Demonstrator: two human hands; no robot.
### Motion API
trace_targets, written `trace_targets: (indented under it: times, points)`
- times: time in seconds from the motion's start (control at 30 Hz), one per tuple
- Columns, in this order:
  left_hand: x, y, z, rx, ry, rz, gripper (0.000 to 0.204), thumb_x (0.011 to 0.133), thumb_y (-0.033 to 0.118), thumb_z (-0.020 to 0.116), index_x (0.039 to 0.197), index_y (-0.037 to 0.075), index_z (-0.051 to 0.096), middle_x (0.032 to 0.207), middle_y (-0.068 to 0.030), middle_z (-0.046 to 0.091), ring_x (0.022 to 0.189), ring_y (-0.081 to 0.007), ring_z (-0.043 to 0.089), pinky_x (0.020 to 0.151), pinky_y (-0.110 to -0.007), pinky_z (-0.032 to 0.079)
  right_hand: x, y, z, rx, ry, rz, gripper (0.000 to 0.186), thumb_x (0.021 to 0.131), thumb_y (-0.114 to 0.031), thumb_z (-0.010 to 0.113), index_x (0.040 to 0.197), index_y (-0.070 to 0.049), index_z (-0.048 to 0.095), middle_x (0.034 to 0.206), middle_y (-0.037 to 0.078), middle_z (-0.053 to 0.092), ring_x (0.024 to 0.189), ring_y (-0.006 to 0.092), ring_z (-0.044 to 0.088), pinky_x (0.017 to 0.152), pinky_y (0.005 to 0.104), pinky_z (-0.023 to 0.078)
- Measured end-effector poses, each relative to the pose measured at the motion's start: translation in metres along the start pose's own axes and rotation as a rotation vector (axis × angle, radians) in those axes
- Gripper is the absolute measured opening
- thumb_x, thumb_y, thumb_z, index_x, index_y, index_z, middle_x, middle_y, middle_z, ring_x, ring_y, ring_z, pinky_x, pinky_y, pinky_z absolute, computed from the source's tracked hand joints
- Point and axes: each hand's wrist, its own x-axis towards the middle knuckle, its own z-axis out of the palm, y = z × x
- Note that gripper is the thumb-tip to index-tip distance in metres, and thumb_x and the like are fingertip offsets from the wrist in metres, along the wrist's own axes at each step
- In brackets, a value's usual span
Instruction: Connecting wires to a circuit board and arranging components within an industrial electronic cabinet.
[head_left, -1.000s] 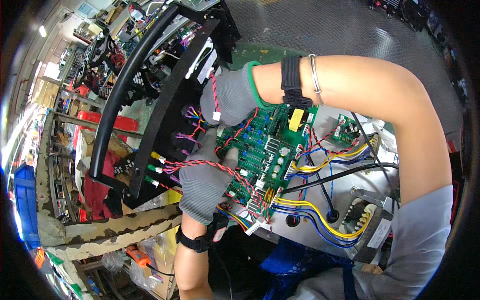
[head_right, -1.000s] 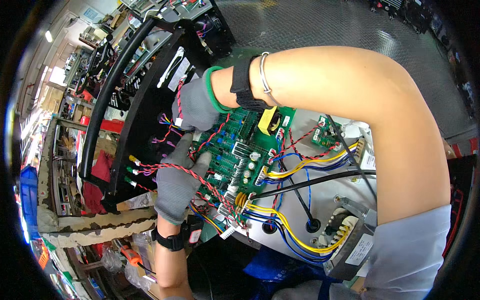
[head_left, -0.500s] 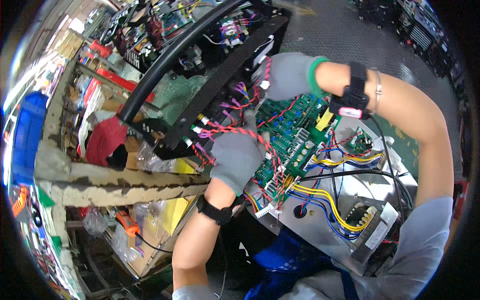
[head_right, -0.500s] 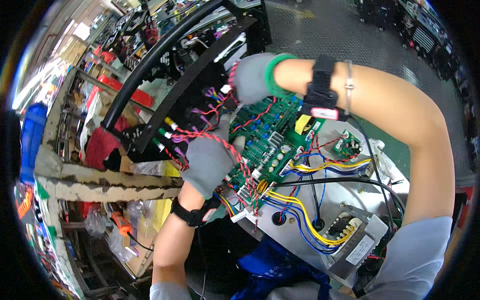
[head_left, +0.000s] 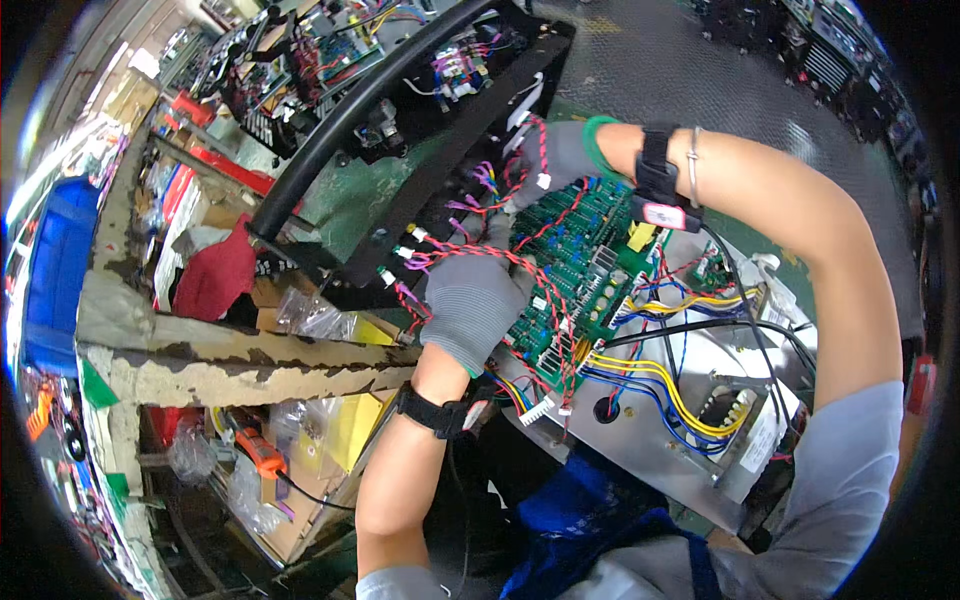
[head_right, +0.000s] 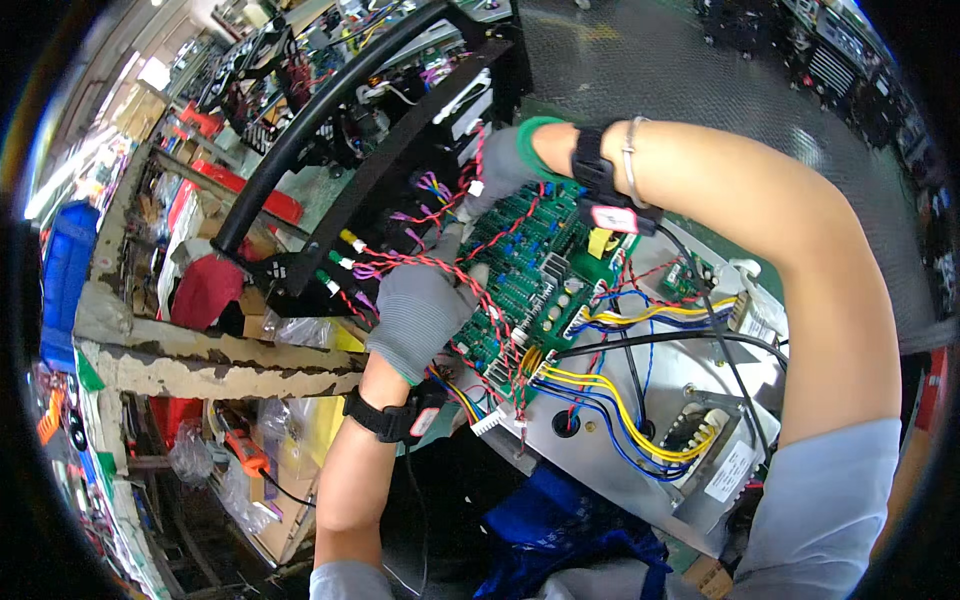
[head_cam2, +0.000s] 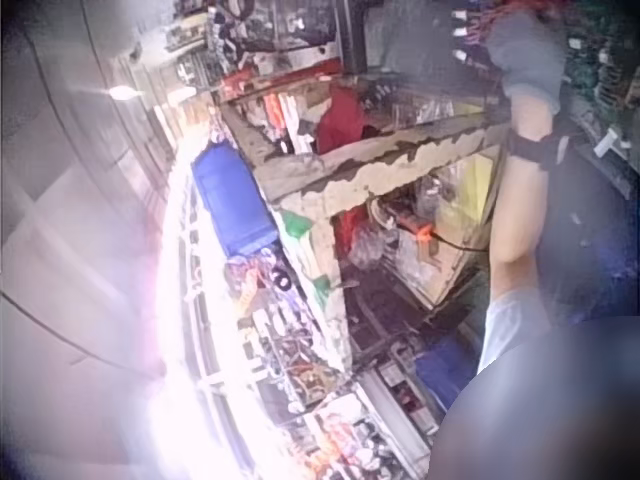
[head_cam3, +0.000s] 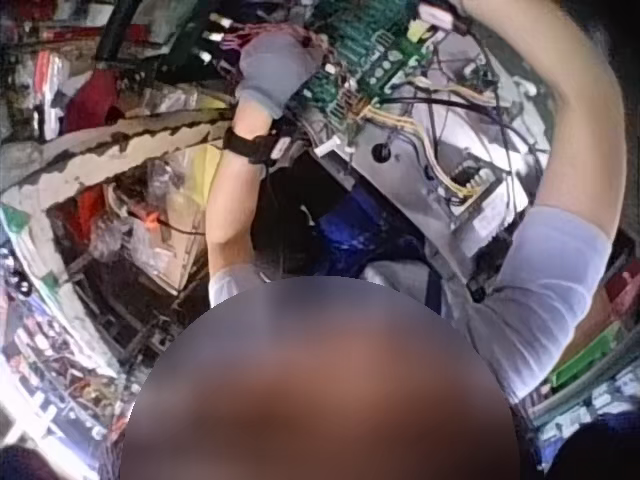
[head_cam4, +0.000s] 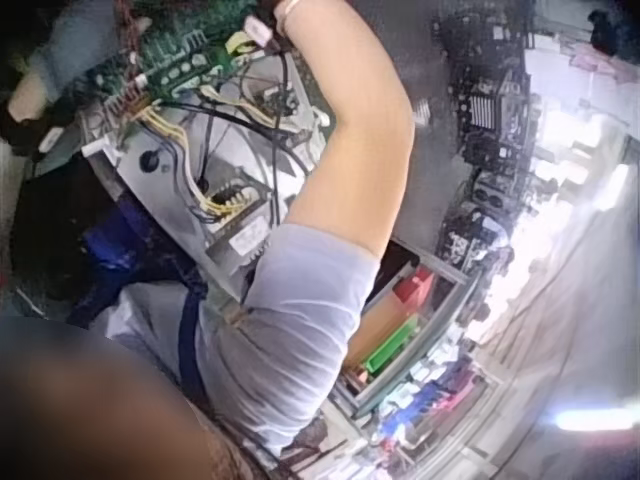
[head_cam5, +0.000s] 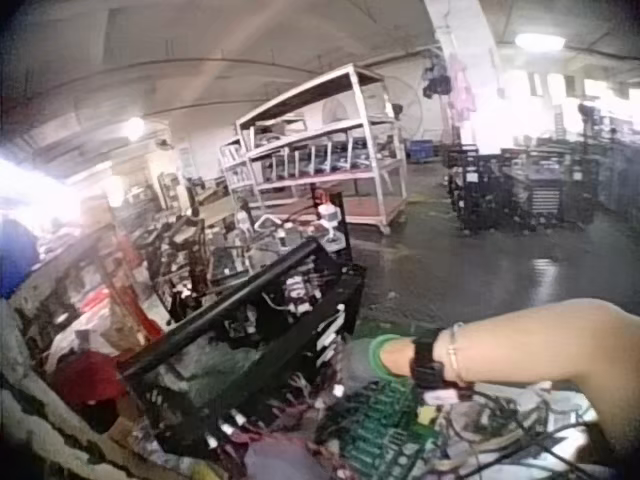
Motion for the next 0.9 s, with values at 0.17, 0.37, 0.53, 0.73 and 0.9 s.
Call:
trace_targets:
  times: [0.17, 0.37, 0.53, 0.73, 0.9]
  points:
    - [0.002, 0.004, 0.004, -0.025, -0.001, 0.011, 0.054, 0.082, 0.037, 0.059, 0.121, 0.0, 0.055, 0.083, -0.0186, 0.066, 0.073, -0.034, 0.065, 0.065, -0.042, 0.053, 0.025, 0.033, 0.016, 0.289, -0.156, -0.103, 0.085, 0.067, -0.068, 0.067, 0.116, 0.001, 0.061, 0.119, 0.016, 0.061, 0.104, 0.0295, 0.058, 0.091, 0.0395, 0.045]
    - [-0.003, -0.007, -0.011, -0.028, -0.056, -0.054, 0.049, 0.08, 0.038, 0.062, 0.113, 0.003, 0.06, 0.088, -0.0189, 0.066, 0.076, -0.0338, 0.065, 0.065, -0.043, 0.052, 0.011, -0.006, 0.005, 0.166, 0.039, -0.192, 0.081, 0.069, -0.072, 0.062, 0.107, 0.0, 0.065, 0.106, 0.018, 0.066, 0.097, 0.0312, 0.061, 0.085, 0.0417, 0.047]
    - [0.005, 0.004, -0.01, -0.015, -0.185, -0.088, 0.053, 0.081, 0.035, 0.066, 0.121, 0.002, 0.054, 0.089, -0.0199, 0.066, 0.078, -0.0351, 0.065, 0.067, -0.043, 0.053, -0.019, -0.011, -0.004, 0.077, 0.06, -0.114, 0.076, 0.075, -0.072, 0.056, 0.101, -0.002, 0.066, 0.1, 0.02, 0.066, 0.093, 0.0362, 0.061, 0.082, 0.0426, 0.048]
    - [0.004, 0.011, -0.009, 0.085, -0.149, -0.106, 0.056, 0.083, 0.038, 0.061, 0.126, 0.003, 0.049, 0.089, -0.0217, 0.065, 0.075, -0.0361, 0.065, 0.065, -0.042, 0.053, -0.006, -0.02, -0.003, 0.11, 0.037, -0.065, 0.058, 0.076, -0.053, 0.059, 0.1, 0.001, 0.065, 0.097, 0.02, 0.066, 0.085, 0.0334, 0.062, 0.078, 0.0414, 0.048]
    - [0.003, 0.011, -0.004, 0.142, -0.141, -0.093, 0.055, 0.082, 0.035, 0.062, 0.124, 0.003, 0.048, 0.088, -0.022, 0.064, 0.067, -0.0354, 0.065, 0.057, -0.042, 0.052, 0.004, -0.026, -0.014, 0.054, -0.09, -0.149, 0.06, 0.078, -0.053, 0.058, 0.102, 0.001, 0.064, 0.101, 0.02, 0.066, 0.086, 0.0309, 0.061, 0.079, 0.0405, 0.047]
